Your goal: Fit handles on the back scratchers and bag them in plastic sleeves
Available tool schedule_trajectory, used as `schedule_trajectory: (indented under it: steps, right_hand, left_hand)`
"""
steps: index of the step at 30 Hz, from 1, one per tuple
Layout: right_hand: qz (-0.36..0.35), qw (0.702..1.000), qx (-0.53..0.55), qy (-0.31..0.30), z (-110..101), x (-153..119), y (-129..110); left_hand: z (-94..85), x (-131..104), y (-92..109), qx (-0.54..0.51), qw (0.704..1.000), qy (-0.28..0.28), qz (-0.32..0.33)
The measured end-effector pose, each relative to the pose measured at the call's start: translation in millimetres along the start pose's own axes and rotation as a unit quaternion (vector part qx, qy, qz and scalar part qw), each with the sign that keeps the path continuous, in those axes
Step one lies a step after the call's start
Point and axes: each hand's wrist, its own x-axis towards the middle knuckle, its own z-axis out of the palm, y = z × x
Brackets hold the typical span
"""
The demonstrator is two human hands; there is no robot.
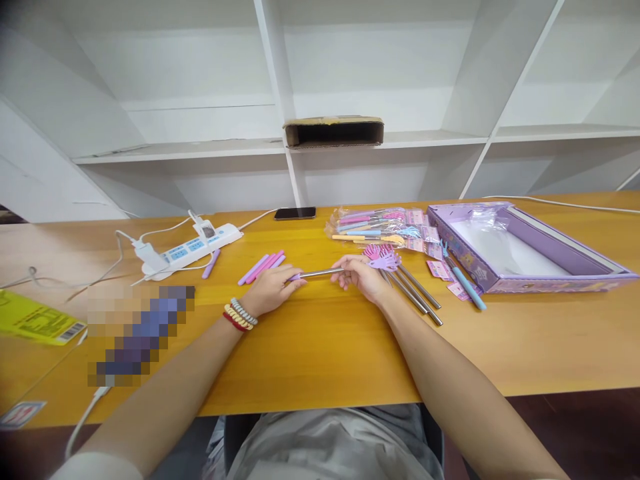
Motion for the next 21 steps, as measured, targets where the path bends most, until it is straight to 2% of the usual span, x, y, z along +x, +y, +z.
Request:
schedule_trajectory:
  steps: [9,17,21]
  right_hand:
    - [0.073,0.997,-0.034,-0.002,-1.9,2.3,3.6]
    - [0.046,0.998,-0.034,-0.040,-2.9,2.6,3.8]
    - [0.027,0.998,-0.032,-0.037,-3.4,3.3,5.5]
  left_hand:
    - [1.1,-1.1,-3.1,0.023,1.000,0.009,0.016]
    - [0.6,-1.7,-2.3,0.010,1.000,-0.004,0.029]
    - [1.1,-1.4,-1.1,0.011,1.000,-0.007,0.020]
